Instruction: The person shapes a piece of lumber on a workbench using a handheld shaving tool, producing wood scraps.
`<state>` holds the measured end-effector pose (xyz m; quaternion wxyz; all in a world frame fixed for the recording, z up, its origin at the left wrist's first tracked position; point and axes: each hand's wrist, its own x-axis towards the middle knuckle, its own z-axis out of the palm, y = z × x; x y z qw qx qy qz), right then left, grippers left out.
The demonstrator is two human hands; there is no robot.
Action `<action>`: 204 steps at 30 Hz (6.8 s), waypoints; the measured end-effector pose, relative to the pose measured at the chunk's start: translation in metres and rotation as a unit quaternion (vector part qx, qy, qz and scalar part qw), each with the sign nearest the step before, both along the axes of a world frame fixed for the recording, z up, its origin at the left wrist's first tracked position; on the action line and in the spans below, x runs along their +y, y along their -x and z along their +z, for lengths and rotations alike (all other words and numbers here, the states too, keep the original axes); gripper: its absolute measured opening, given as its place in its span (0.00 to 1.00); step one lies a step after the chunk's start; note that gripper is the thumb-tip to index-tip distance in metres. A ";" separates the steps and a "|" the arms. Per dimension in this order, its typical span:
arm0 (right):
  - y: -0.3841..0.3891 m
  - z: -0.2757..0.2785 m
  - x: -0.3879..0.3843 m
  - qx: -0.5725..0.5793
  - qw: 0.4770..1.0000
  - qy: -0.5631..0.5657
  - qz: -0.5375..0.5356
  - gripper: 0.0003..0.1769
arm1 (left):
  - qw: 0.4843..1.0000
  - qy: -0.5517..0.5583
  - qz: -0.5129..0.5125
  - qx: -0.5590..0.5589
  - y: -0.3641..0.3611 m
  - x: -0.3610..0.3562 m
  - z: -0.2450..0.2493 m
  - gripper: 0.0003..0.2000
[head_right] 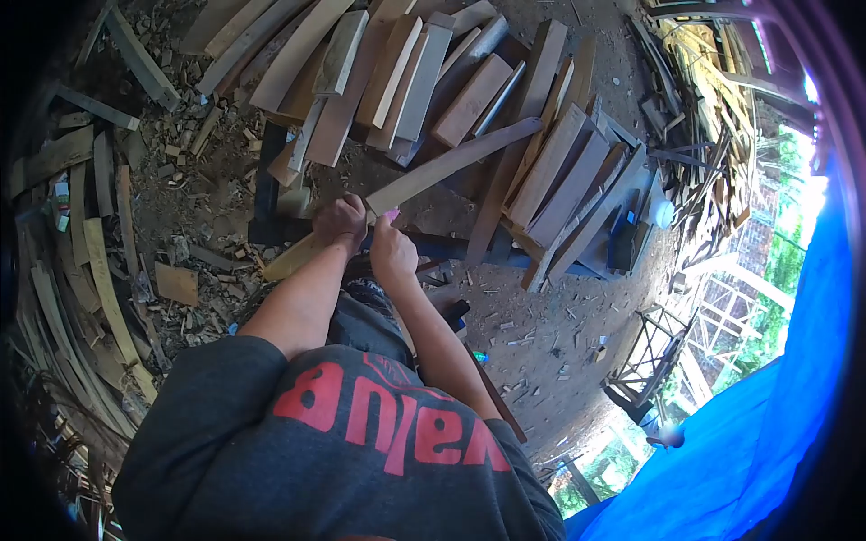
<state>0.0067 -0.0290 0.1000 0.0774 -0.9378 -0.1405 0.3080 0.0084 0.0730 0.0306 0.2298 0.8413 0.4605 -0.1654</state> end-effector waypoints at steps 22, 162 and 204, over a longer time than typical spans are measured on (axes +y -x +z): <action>0.015 0.030 -0.016 0.021 1.000 0.017 -0.005 0.08 | 0.999 -0.028 -0.017 -0.010 0.002 -0.002 -0.003 0.26; 0.022 0.045 -0.027 0.042 0.998 0.053 -0.015 0.07 | 0.999 0.044 -0.014 0.013 -0.004 0.008 0.006 0.25; 0.012 0.003 0.003 0.003 0.999 0.016 -0.047 0.07 | 0.986 0.139 -0.027 0.086 -0.012 0.022 0.011 0.26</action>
